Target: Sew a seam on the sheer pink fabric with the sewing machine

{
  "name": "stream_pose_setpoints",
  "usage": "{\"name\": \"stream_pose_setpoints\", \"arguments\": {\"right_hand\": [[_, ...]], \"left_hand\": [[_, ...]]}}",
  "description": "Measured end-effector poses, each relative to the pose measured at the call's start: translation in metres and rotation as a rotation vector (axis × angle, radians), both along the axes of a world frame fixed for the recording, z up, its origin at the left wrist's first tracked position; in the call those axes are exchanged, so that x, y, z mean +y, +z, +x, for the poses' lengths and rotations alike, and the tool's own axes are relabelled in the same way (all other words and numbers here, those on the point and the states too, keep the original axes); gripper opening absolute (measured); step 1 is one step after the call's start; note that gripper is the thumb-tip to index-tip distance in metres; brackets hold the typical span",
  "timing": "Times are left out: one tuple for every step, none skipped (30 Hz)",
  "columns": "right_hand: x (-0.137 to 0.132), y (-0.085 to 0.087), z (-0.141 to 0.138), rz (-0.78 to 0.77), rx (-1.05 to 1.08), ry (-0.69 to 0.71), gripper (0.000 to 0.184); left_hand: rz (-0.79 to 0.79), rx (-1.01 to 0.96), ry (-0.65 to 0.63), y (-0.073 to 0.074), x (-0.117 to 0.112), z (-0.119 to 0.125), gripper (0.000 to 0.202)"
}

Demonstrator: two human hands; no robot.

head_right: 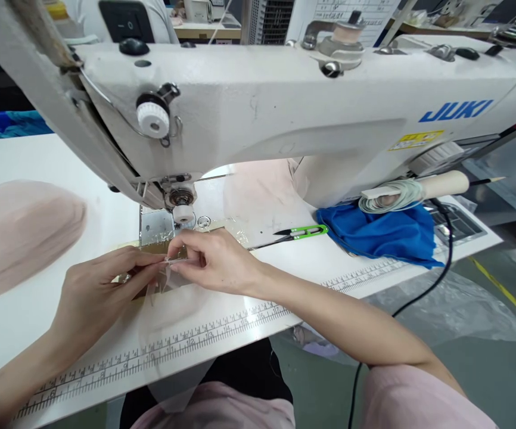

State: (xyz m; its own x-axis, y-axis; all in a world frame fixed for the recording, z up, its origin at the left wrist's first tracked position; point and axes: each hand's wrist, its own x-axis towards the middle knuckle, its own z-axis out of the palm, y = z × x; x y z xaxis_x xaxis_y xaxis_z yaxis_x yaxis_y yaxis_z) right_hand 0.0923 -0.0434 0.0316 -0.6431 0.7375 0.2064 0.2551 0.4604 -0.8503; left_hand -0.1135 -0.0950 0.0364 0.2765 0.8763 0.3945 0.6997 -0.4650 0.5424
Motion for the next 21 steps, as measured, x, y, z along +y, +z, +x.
{"name": "stream_pose_setpoints", "arguments": {"right_hand": [[0.0, 0.0, 0.0, 0.017, 0.0, 0.006, 0.008], [0.0, -0.001, 0.0, 0.04, 0.0, 0.012, 0.009], [-0.001, -0.002, -0.001, 0.066, -0.001, 0.016, 0.01], [-0.001, -0.002, -0.001, 0.093, -0.002, 0.018, 0.011], [-0.001, -0.003, -0.001, 0.117, -0.002, 0.018, 0.011], [-0.001, -0.003, -0.001, 0.131, -0.001, 0.015, 0.011], [-0.001, -0.002, 0.0, 0.133, 0.002, 0.011, 0.011], [0.0, 0.0, 0.001, 0.117, 0.004, 0.012, 0.012], [0.001, 0.003, 0.003, 0.079, 0.001, 0.022, 0.012], [0.002, 0.007, 0.006, 0.019, -0.007, 0.046, 0.012], [0.003, 0.011, 0.008, -0.058, -0.022, 0.081, 0.013], [0.005, 0.014, 0.01, -0.146, -0.046, 0.128, 0.014], [0.006, 0.018, 0.012, -0.226, -0.075, 0.172, 0.015], [0.007, 0.02, 0.012, -0.278, -0.111, 0.199, 0.015], [0.007, 0.021, 0.012, -0.29, -0.152, 0.2, 0.015], [0.007, 0.02, 0.01, -0.256, -0.197, 0.175, 0.014], [0.007, 0.018, 0.007, -0.184, -0.248, 0.129, 0.014], [0.007, 0.014, 0.004, -0.087, -0.298, 0.075, 0.014], [0.006, 0.01, 0.0, 0.02, -0.342, 0.021, 0.016], [0.006, 0.005, -0.003, 0.118, -0.38, -0.024, 0.017], [0.006, 0.001, -0.005, 0.199, -0.41, -0.06, 0.018]], "left_hand": [[0.009, 0.003, -0.001, 0.0, 0.0, 0.0, 0.007], [0.017, 0.006, 0.001, 0.0, 0.0, 0.001, 0.007], [0.026, 0.005, 0.004, 0.001, 0.0, 0.001, 0.007], [0.033, 0.003, 0.007, 0.001, 0.0, 0.002, 0.007], [0.038, -0.002, 0.007, 0.002, 0.0, 0.003, 0.009], [0.035, -0.009, 0.008, 0.003, 0.0, 0.003, 0.01], [0.019, -0.023, 0.013, 0.004, 0.0, 0.004, 0.01], [-0.023, -0.047, 0.019, 0.005, 0.0, 0.004, 0.01], [-0.1, -0.079, 0.019, 0.006, 0.0, 0.004, 0.01], [-0.207, -0.119, 0.011, 0.008, -0.001, 0.004, 0.012], [-0.329, -0.16, -0.006, 0.008, -0.002, 0.004, 0.015], [-0.448, -0.191, -0.027, 0.009, -0.002, 0.005, 0.018], [-0.542, -0.202, -0.047, 0.009, -0.003, 0.005, 0.021], [-0.591, -0.188, -0.051, 0.007, -0.003, 0.005, 0.023], [-0.585, -0.145, -0.034, 0.005, -0.003, 0.006, 0.023], [-0.533, -0.078, -0.002, 0.003, -0.003, 0.006, 0.022], [-0.454, 0.003, 0.034, -0.001, -0.002, 0.007, 0.019], [-0.359, 0.085, 0.063, -0.005, -0.001, 0.007, 0.017], [-0.261, 0.16, 0.08, -0.008, 0.001, 0.007, 0.015], [-0.169, 0.223, 0.088, -0.011, 0.002, 0.008, 0.013], [-0.086, 0.272, 0.086, -0.014, 0.004, 0.007, 0.012]]}}
